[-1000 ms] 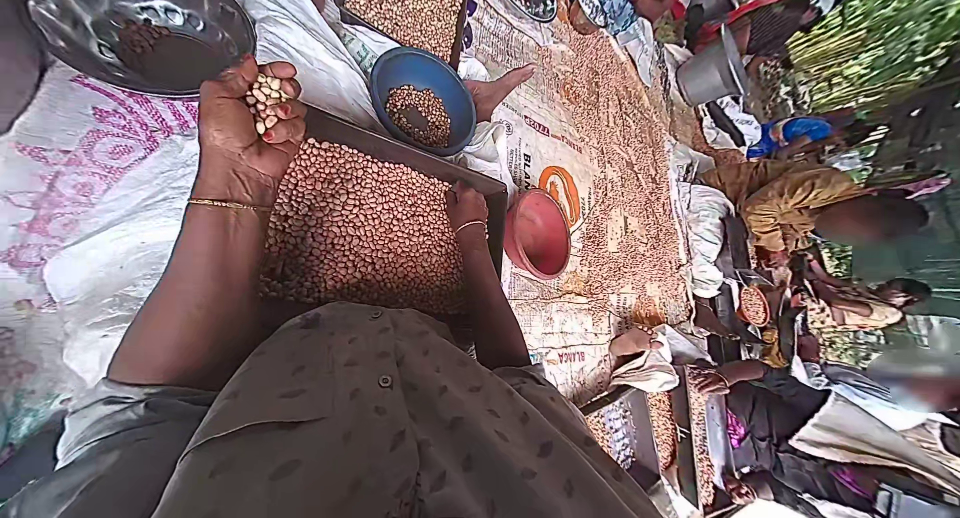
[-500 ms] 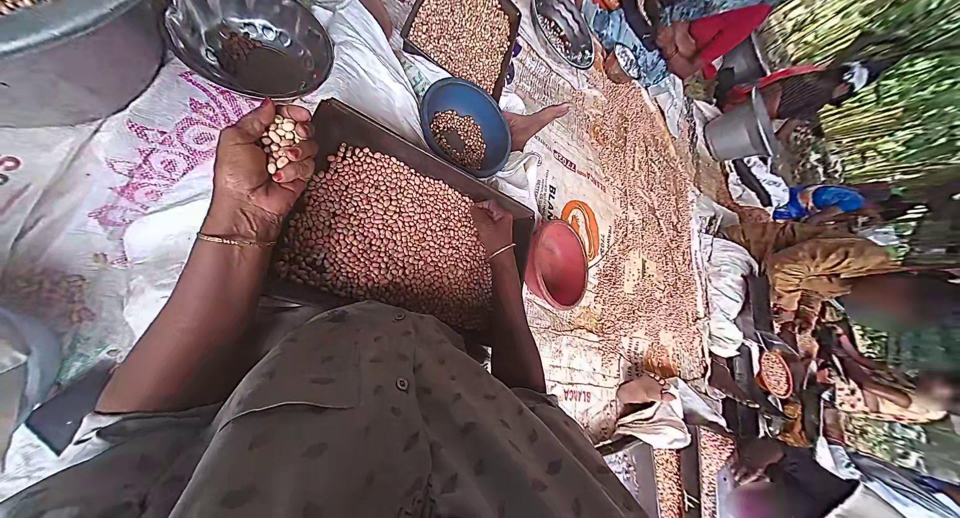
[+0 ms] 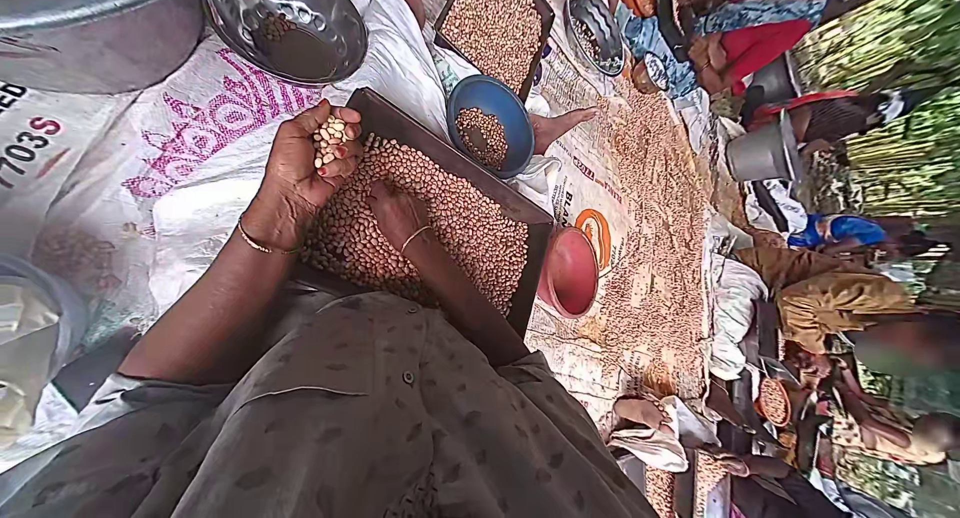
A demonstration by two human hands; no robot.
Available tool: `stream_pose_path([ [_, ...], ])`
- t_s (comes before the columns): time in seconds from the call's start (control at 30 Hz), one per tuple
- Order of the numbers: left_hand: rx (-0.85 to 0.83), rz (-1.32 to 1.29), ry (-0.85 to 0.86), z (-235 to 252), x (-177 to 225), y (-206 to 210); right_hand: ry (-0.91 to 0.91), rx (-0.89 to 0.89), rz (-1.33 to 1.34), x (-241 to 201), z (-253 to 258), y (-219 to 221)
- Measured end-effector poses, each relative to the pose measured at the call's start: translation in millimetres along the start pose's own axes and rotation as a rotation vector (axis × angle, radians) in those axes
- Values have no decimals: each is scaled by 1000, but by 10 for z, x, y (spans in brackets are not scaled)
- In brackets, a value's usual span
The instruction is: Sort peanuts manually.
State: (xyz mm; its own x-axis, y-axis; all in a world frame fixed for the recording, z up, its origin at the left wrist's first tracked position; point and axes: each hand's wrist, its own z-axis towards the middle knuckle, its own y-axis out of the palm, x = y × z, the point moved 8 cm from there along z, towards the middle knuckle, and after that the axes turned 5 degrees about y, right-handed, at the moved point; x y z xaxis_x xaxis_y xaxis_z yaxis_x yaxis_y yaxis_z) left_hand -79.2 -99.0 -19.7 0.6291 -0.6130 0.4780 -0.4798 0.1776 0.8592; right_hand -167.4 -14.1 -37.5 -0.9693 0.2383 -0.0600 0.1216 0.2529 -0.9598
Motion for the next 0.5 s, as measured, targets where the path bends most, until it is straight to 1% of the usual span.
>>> stream_pose_path([
  [0.07,10,-1,1,-4,5,11,-13,63,181,130,35,-34],
  [0.1,5,-4,0,3,1,16,-35,105,343,230,45,-51],
  [0.13,-1,-11,-5,5,-12,12,-55,125,559,332,35,-77],
  [0.17,-3,-23,-13,2,-28,5,-69,129,866,416,10,-103],
  [0.2,3,-42,-26,-11,-50,6,-45,81,1247,470,-22,-109],
  [0.23,26,-67,-40,-37,-88,27,3,-6,1627,499,-67,-109],
  [0.27,73,-96,-50,-72,-147,64,39,-88,1935,522,-105,-119],
  [0.3,141,-115,-51,-122,-222,110,69,-128,2175,540,-139,-132],
  [0.33,224,-124,-42,-193,-316,160,141,-110,2354,552,-185,-126],
  [0.37,308,-110,-20,-289,-418,216,237,-44,2455,550,-251,-95],
  [0.4,355,-70,14,-401,-516,295,344,36,2511,520,-334,-55],
  [0.43,343,-1,62,-512,-603,394,446,115,2561,480,-401,0],
  [0.47,289,84,154,-547,-676,468,510,171,2609,444,-446,65],
  [0.5,202,190,266,-537,-729,528,534,202,2651,418,-475,113],
])
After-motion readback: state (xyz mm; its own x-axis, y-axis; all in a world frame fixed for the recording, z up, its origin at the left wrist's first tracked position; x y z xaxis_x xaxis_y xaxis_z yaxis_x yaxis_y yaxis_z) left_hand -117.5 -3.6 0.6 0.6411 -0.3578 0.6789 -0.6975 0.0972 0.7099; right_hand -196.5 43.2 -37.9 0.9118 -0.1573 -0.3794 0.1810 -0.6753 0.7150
